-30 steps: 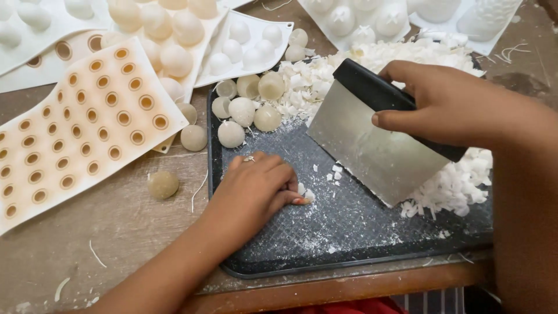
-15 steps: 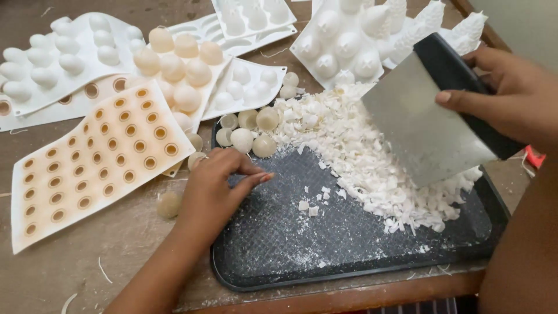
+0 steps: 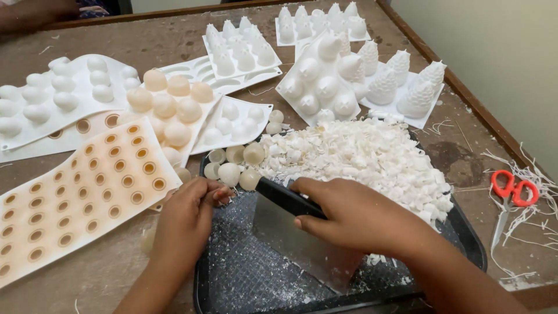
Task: The person shaves or scrapes soap blocks into flakes using a bench scraper tool.
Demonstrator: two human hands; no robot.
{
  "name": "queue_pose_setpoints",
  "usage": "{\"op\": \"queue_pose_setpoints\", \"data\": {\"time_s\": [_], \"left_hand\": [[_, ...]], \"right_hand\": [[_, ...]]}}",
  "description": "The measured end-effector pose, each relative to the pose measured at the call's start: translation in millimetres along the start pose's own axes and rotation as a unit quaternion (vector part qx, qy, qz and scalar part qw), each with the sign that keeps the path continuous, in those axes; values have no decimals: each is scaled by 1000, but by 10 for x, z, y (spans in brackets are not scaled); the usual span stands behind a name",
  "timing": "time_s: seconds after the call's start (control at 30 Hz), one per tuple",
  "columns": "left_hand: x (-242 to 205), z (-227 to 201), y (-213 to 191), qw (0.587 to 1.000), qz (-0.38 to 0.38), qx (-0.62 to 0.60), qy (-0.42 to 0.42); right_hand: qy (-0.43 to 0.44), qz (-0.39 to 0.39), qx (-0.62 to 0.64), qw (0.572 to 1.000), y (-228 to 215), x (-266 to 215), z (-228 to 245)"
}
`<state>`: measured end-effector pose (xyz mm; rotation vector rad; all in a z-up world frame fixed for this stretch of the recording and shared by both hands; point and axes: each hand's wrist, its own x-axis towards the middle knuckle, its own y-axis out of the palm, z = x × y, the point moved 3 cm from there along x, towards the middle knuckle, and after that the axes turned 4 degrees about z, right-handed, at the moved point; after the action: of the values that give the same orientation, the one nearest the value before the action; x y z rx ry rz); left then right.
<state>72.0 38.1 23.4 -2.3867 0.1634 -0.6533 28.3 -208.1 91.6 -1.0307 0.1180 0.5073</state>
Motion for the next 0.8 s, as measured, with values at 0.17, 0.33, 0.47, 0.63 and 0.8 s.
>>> {"op": "queue_pose_setpoints", "data": {"time_s": [0.17, 0.33, 0.47, 0.63, 0.8], "left_hand": [[6, -91, -29, 995, -16, 47, -84], [15, -131, -73, 993, -30, 67, -93], [25, -169, -82, 989, 2, 92, -117], [-7, -13, -24, 993, -29, 110, -37], [-22, 48, -33, 996, -42, 83, -7]], "right_hand": [[90, -34, -21, 995, -186, 35, -276], [225, -122, 4, 967, -498, -113, -565], [282, -136, 5, 950, -630, -232, -873], [259, -242, 108, 929, -804, -460, -1190], [24, -458, 122, 880, -893, -470, -1491]]}}
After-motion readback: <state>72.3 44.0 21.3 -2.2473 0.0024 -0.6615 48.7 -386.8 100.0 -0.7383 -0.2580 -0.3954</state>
